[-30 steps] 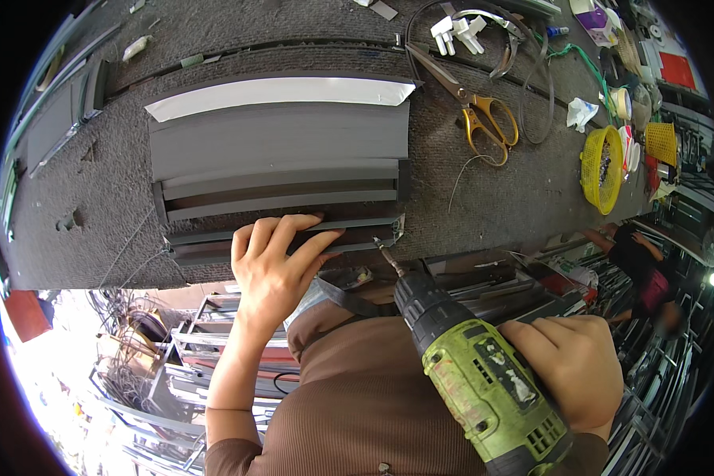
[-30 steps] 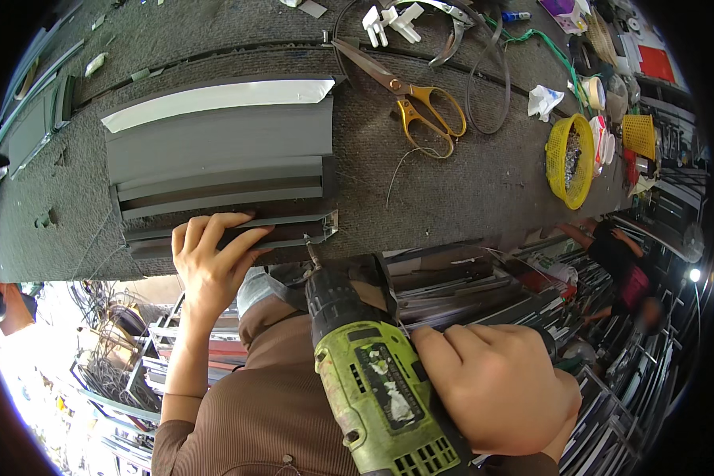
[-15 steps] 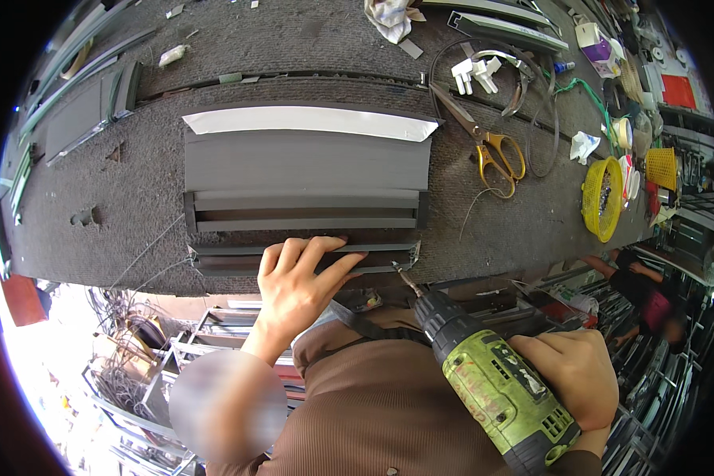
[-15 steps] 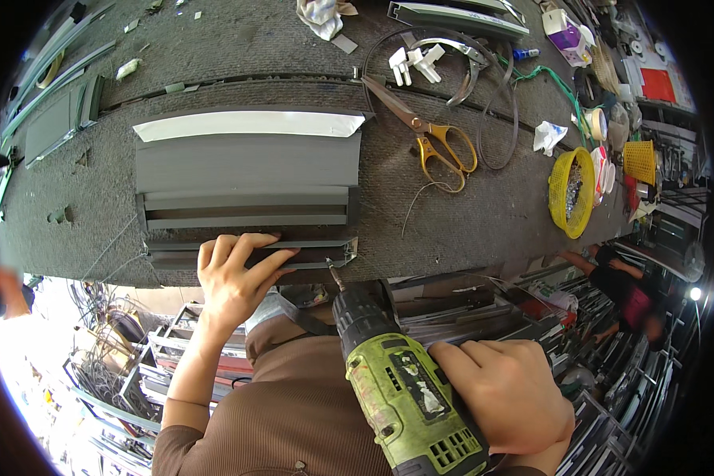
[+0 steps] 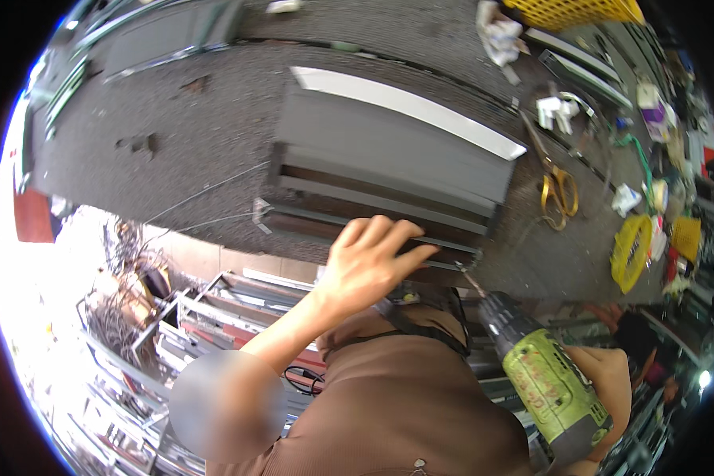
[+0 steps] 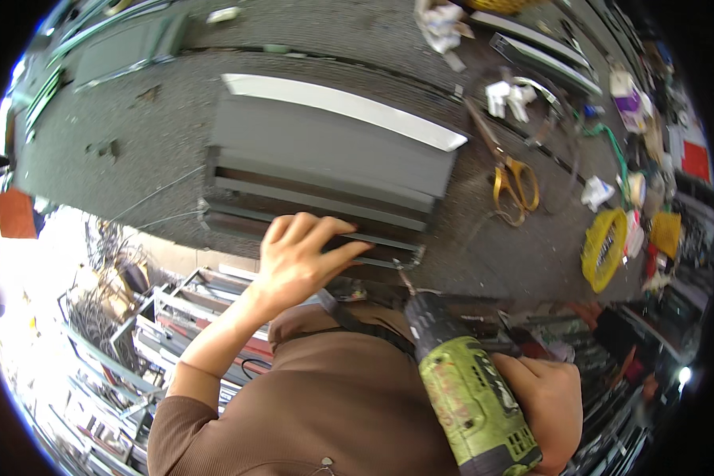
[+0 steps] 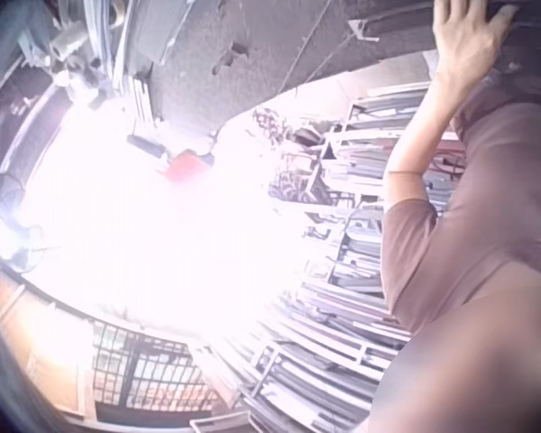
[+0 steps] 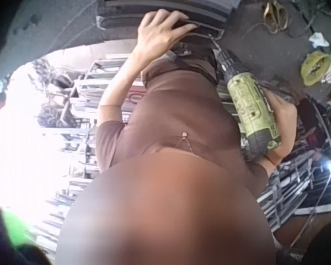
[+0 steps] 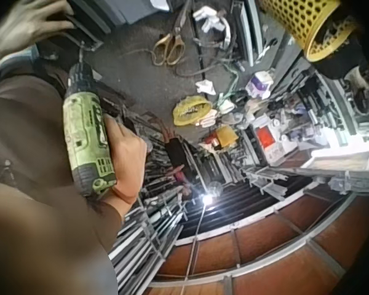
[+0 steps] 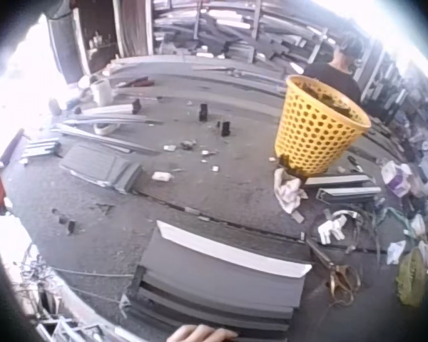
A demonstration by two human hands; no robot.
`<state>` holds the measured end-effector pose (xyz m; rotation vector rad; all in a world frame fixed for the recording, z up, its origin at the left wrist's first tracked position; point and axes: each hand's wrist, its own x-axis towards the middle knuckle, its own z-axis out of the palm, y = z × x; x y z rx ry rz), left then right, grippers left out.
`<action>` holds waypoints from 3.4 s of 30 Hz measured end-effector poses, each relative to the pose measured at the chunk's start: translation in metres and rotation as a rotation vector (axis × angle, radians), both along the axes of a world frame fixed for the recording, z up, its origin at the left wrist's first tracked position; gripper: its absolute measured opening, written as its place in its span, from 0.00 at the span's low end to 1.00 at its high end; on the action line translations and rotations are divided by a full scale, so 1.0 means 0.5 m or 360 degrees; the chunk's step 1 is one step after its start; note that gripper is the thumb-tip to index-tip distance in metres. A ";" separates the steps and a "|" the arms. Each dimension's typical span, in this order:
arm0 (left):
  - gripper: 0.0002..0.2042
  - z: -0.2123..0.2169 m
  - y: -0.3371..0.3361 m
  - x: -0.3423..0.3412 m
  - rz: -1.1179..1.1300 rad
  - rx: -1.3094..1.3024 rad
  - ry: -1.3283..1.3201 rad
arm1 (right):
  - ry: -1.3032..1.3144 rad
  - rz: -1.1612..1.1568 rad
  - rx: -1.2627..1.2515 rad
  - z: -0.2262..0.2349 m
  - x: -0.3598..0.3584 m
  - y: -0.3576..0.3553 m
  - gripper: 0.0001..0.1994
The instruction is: The person assembles a metal frame by aligning metal profiles and securing them with screws using a cordless drill. They handle metal profiles, screws, and a drill, working at a cluttered workbench.
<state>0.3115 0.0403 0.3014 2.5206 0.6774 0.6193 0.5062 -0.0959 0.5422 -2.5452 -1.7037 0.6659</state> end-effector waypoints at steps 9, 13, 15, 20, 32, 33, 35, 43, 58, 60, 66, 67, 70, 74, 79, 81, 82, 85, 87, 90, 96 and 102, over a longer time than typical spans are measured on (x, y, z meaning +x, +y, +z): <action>0.19 -0.004 -0.014 -0.018 -0.0145 0.0044 -0.0009 | 0.0372 -0.0149 -0.0304 0.009 0.041 -0.015 0.16; 0.19 -0.006 -0.020 -0.020 -0.0131 0.0098 0.0041 | 0.0319 -0.0090 -0.0426 0.005 0.053 -0.036 0.17; 0.20 -0.006 -0.021 -0.021 -0.0163 0.0072 0.0008 | 0.0342 0.0021 -0.0371 0.000 0.063 -0.042 0.17; 0.20 -0.007 -0.019 -0.023 -0.0177 0.0114 0.0012 | 0.0379 -0.0046 -0.0340 -0.012 0.073 -0.047 0.18; 0.16 -0.010 -0.021 -0.021 -0.0126 0.0200 -0.0044 | 0.0086 0.0418 -0.0219 0.021 0.092 -0.109 0.26; 0.15 -0.011 -0.021 -0.021 -0.0117 0.0218 -0.0046 | 0.0130 0.0439 -0.0187 0.018 0.098 -0.115 0.28; 0.16 -0.013 -0.022 -0.019 -0.0129 0.0182 -0.0091 | 0.0226 0.0378 -0.0155 0.018 0.102 -0.123 0.30; 0.14 -0.021 -0.025 -0.017 -0.0094 0.0245 -0.0097 | 0.0509 -0.0397 -0.0331 0.024 0.079 -0.127 0.31; 0.14 -0.033 -0.032 -0.014 -0.0059 0.0305 -0.0184 | 0.0653 -0.0121 -0.0118 -0.004 0.109 -0.151 0.31; 0.14 -0.034 -0.032 -0.013 -0.0050 0.0305 -0.0201 | 0.0452 0.0279 -0.0118 0.003 0.120 -0.149 0.31; 0.14 -0.032 -0.026 -0.017 -0.0070 0.0355 -0.0100 | 0.0705 -0.0841 -0.0279 0.020 0.052 -0.105 0.24; 0.15 -0.033 -0.022 -0.018 -0.0072 0.0389 -0.0028 | 0.0647 -0.1007 -0.0343 0.022 0.043 -0.085 0.22; 0.15 -0.036 -0.011 -0.008 -0.0006 0.0261 -0.0092 | 0.0190 0.0152 -0.0112 0.005 0.019 -0.029 0.14; 0.14 -0.030 0.003 0.006 -0.0019 0.0187 -0.0032 | 0.0184 0.0296 -0.0515 -0.002 0.018 0.015 0.17; 0.15 -0.023 0.013 0.015 -0.0014 0.0177 0.0051 | 0.0216 0.0252 -0.0578 -0.004 0.014 0.011 0.16; 0.15 -0.023 0.016 0.019 -0.0015 0.0185 0.0073 | 0.0256 0.0188 -0.0622 -0.003 0.016 0.008 0.16; 0.15 -0.024 0.017 0.021 -0.0014 0.0191 0.0086 | 0.0285 0.0149 -0.0652 -0.002 0.016 0.007 0.15; 0.15 -0.024 0.020 0.024 -0.0013 0.0216 0.0119 | 0.0290 0.0115 -0.0656 -0.005 0.013 0.008 0.13; 0.15 -0.024 0.022 0.025 -0.0018 0.0218 0.0142 | 0.0285 0.0103 -0.0642 -0.007 0.011 0.009 0.13; 0.15 -0.026 0.025 0.025 -0.0028 0.0220 0.0157 | 0.0297 0.0092 -0.0639 -0.009 0.011 0.012 0.13; 0.15 -0.028 0.028 0.024 -0.0060 0.0232 0.0178 | 0.0316 0.0135 -0.0690 -0.003 0.025 0.023 0.14; 0.16 -0.022 0.027 0.025 -0.0056 0.0159 0.0189 | 0.0226 0.0170 -0.0582 -0.007 0.021 0.039 0.11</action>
